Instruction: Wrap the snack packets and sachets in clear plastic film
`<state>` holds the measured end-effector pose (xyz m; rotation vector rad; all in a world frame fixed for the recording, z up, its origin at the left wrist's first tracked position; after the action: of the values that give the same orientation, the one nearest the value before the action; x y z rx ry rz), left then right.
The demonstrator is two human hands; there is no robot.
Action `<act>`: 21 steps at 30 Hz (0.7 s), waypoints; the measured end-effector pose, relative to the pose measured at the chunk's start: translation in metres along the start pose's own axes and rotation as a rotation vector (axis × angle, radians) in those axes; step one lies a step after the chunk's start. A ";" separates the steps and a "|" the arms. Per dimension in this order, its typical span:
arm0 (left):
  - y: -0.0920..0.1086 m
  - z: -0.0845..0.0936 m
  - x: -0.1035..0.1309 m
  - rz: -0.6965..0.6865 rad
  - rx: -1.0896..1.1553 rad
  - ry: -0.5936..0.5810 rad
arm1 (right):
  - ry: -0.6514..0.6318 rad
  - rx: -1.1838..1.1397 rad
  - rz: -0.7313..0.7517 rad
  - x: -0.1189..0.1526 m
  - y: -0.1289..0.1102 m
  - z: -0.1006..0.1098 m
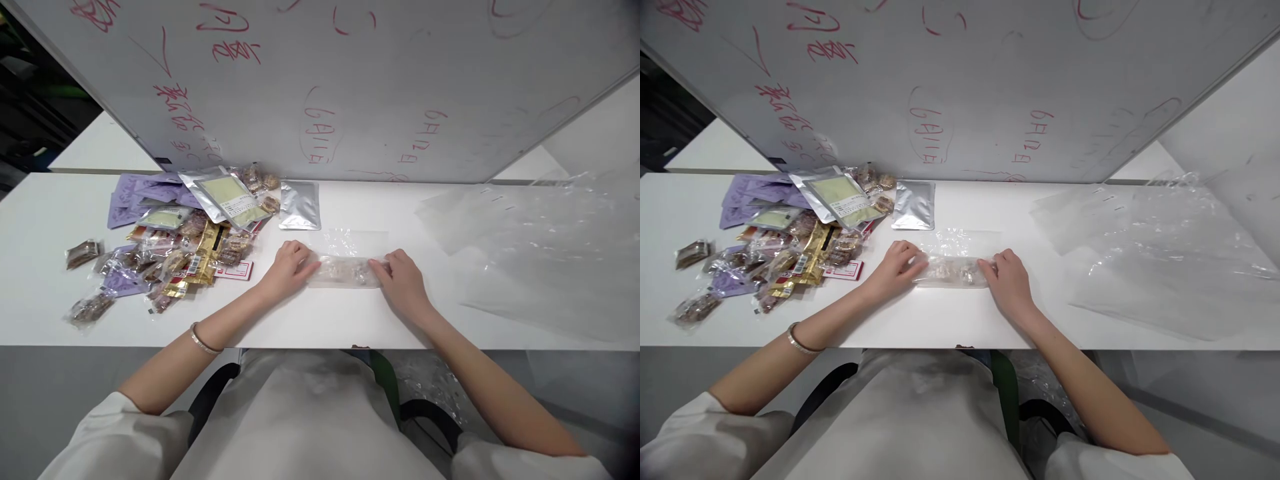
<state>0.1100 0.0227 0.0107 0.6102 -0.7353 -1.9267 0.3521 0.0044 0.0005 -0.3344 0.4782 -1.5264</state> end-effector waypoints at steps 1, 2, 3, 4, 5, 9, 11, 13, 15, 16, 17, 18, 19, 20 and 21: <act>0.003 -0.001 0.000 -0.070 0.000 -0.019 | -0.013 -0.011 0.007 0.000 0.003 -0.002; 0.007 -0.004 0.001 -0.144 -0.004 -0.062 | -0.034 -0.020 0.012 0.001 0.005 -0.005; 0.009 -0.009 0.002 -0.209 -0.016 -0.117 | -0.050 -0.026 0.018 0.001 0.007 -0.007; 0.010 -0.014 0.002 -0.257 -0.036 -0.173 | -0.046 -0.029 0.027 0.001 0.009 -0.008; 0.010 -0.019 0.002 -0.287 -0.060 -0.214 | -0.013 -0.029 0.040 0.002 0.009 -0.006; 0.007 -0.019 -0.002 -0.274 -0.065 -0.176 | 0.122 -0.029 0.248 0.008 -0.001 0.006; 0.008 -0.013 -0.004 -0.224 0.002 -0.129 | -0.051 -0.063 0.453 0.015 -0.012 -0.001; 0.009 -0.009 -0.006 -0.141 0.040 -0.081 | -0.194 -0.111 0.550 0.022 -0.017 -0.007; 0.008 -0.010 -0.010 -0.041 0.016 -0.040 | -0.164 -0.147 0.444 0.018 -0.013 -0.004; 0.008 -0.012 -0.011 0.006 -0.013 -0.029 | -0.122 -0.149 0.340 0.014 -0.008 -0.002; 0.007 -0.014 -0.013 0.047 -0.048 -0.022 | -0.098 -0.137 0.226 0.011 -0.003 -0.001; 0.006 -0.017 -0.015 0.083 -0.088 -0.013 | -0.093 -0.108 0.116 0.008 0.001 -0.001; 0.004 -0.019 -0.017 0.109 -0.132 0.007 | -0.103 -0.067 0.022 0.005 0.004 -0.002; 0.003 -0.019 -0.018 0.122 -0.183 0.049 | -0.122 -0.023 -0.049 0.004 0.006 -0.003; 0.004 -0.016 -0.019 0.112 -0.236 0.116 | -0.138 0.013 -0.101 0.002 0.007 -0.004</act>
<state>0.1312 0.0346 0.0041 0.5184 -0.4510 -1.8239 0.3562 0.0027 -0.0065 -0.4567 0.3469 -1.5912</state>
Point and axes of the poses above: each hand's wrist, its own x-axis away from the middle knuckle, its own z-axis out of the back of the hand, y = z × x, the point moved 7 cm from there along -x, towards the middle knuckle, and after that the axes turned 4 degrees about x, right-handed, at the moved point
